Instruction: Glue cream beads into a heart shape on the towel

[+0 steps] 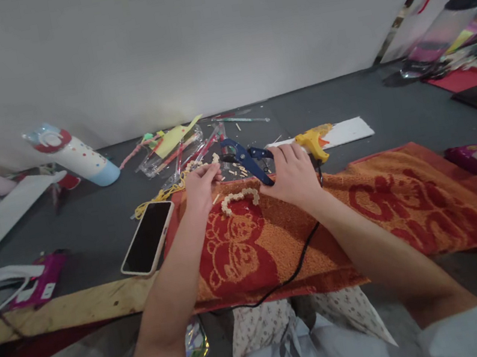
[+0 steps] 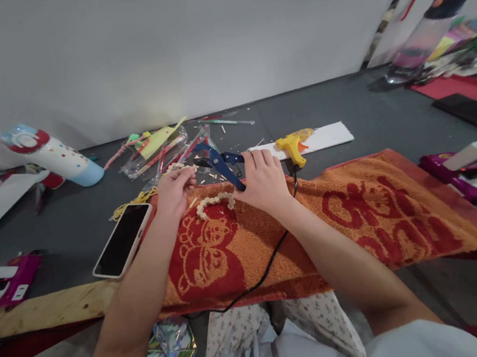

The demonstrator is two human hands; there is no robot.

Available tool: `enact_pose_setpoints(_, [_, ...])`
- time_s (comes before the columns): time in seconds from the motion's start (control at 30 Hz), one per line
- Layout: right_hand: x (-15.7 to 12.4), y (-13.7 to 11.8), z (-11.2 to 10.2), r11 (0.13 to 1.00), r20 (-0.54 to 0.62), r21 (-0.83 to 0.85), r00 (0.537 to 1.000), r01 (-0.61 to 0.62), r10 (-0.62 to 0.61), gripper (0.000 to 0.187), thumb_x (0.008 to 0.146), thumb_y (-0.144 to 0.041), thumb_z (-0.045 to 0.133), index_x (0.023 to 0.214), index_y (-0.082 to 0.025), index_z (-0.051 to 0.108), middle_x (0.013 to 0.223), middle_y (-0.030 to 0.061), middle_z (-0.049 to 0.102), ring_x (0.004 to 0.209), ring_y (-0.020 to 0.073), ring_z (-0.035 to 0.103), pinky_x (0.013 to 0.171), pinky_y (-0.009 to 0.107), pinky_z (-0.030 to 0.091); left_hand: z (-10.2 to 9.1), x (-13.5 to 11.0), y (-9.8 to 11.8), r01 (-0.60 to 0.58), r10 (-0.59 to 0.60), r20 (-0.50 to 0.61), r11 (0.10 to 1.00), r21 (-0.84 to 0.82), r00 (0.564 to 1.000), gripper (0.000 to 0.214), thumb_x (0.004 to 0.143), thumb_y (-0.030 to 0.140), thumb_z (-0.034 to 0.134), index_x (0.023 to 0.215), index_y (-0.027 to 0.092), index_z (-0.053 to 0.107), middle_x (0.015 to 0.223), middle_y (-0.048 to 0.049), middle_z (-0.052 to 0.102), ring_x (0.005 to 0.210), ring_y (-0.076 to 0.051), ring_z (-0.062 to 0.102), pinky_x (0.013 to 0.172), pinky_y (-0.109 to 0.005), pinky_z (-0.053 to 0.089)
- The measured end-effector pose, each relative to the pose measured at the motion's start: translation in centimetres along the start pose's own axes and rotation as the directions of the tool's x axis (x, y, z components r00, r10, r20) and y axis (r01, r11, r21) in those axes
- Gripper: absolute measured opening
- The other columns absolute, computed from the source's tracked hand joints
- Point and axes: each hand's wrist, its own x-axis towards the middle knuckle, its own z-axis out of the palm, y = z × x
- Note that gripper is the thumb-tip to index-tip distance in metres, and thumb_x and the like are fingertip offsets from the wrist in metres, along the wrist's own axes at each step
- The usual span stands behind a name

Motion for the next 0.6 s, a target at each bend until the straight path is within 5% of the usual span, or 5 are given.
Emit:
enact_pose_setpoints(0.4, [0.1,0.5,0.5,0.999,-0.006,-0.03,1.0,-0.022,0.022,0.066,0.072,-0.047,0.06,0.124,-0.006,0.055,0.111,0.0206,0.06,0.108,0.0365,0.049,0.091,0.049,0.042,-3.8,3.7,-0.4,-0.193,0.243,-0.362,0.967,0.167,0.9,0.011,0.072,0.023,0.068,0.066,0.014,0.066,0.051,0.0041,0.056,0.047,-0.008,0.05,0.049,-0.02,0.038])
enact_pose_setpoints(0.6, [0.1,0.2,0.3,0.999,0.023,-0.001,0.999,-0.032,0.032,0.066,0.07,-0.043,0.061,0.125,-0.007,0.053,0.112,0.0207,0.058,0.109,0.0365,0.047,0.092,0.05,0.041,-3.2,2.9,-0.8,-0.249,0.313,-0.302,0.94,0.233,0.901,0.013,0.071,0.028,0.072,0.074,0.016,0.072,0.054,0.0041,0.059,0.049,-0.009,0.051,0.052,-0.021,0.04])
